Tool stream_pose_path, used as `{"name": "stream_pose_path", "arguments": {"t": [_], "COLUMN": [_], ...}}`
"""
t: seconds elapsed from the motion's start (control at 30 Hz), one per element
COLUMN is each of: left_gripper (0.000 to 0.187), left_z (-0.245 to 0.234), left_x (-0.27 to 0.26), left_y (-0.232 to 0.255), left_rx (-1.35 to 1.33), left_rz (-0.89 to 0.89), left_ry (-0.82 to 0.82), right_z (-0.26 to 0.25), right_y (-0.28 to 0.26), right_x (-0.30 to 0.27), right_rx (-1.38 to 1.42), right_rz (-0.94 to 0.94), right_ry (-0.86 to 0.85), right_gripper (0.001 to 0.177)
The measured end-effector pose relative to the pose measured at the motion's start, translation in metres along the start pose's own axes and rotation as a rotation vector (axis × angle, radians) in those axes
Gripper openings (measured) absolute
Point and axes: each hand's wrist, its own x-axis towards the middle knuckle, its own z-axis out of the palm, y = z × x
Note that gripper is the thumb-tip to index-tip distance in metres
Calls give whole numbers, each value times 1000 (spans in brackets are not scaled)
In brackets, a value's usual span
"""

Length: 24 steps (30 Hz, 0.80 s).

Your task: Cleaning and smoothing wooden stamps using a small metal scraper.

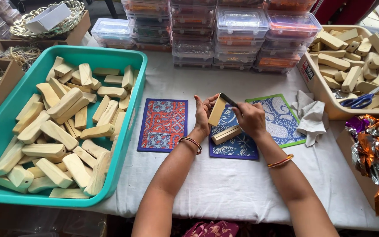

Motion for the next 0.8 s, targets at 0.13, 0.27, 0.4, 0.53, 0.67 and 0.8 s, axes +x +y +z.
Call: {"name": "stream_pose_path", "arguments": {"t": [0.13, 0.27, 0.4, 0.53, 0.67, 0.8], "left_gripper": [103, 102, 100, 100, 100, 98], "left_z": [3, 0, -9, -4, -2, -13], "left_x": [6, -2, 13, 1, 6, 5], "left_y": [6, 3, 0, 3, 2, -3], "left_rx": [22, 25, -2, 13, 90, 60], "left_rz": [26, 27, 22, 10, 33, 49], "left_ry": [-2, 12, -16, -13, -11, -3], "right_z": [7, 18, 21, 5, 3, 2], "right_y": [-10, 0, -8, -7, -15, -21], "right_x": [-5, -14, -12, -6, -8, -4], "right_rx": [63, 66, -24, 18, 85, 79], "right_rz": [-316, -125, -231, -80, -191, -218], "right_ry": [-79, 4, -176, 31, -31, -135], "right_gripper": [21, 16, 17, 20, 21, 21]}}
